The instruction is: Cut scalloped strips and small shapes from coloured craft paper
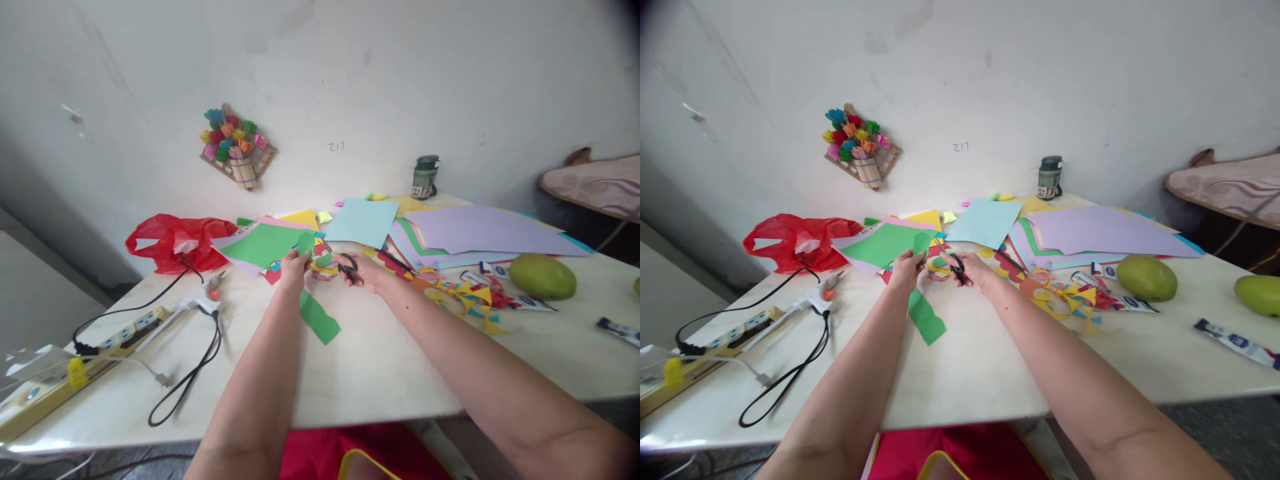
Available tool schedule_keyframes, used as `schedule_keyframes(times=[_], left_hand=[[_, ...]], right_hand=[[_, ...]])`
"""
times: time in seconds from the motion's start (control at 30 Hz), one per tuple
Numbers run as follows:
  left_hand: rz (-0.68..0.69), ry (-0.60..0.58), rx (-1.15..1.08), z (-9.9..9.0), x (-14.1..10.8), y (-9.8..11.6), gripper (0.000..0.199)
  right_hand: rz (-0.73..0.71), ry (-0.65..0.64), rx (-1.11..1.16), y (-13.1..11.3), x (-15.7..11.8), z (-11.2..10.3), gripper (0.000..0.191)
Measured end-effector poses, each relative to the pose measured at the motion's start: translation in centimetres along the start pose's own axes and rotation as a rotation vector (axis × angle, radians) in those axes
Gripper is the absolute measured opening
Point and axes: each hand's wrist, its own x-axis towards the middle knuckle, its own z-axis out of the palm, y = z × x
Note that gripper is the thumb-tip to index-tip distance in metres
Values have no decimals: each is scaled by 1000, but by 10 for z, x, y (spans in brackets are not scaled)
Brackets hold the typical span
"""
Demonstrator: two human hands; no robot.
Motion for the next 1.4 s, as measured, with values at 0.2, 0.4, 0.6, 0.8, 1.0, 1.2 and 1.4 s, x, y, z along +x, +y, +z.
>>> schedule_keyframes(times=[0.2, 0.4, 0.6, 0.8, 1.0, 1.2, 1.4], left_hand=[[27, -39, -33, -3, 3, 1, 21], [-11, -151, -29, -1, -2, 5, 23], [-74, -231, 9, -1, -5, 6, 26], [-86, -340, 54, -5, -1, -1, 27], [-123, -396, 54, -7, 2, -4, 27], [-146, -413, 49, -8, 4, -5, 24], [-165, -443, 36, -7, 2, -3, 25]], right_hand=[[-55, -98, -115, 2, 3, -18, 35], [-62, -169, -372, -1, 1, -28, 30], [-70, -182, -386, -4, -3, -33, 28], [-74, -198, -422, -3, -1, -33, 29], [-65, -187, -404, -4, -3, -32, 29], [-62, -173, -403, -8, -7, -29, 26], [-55, -177, -396, -2, 0, -34, 27]])
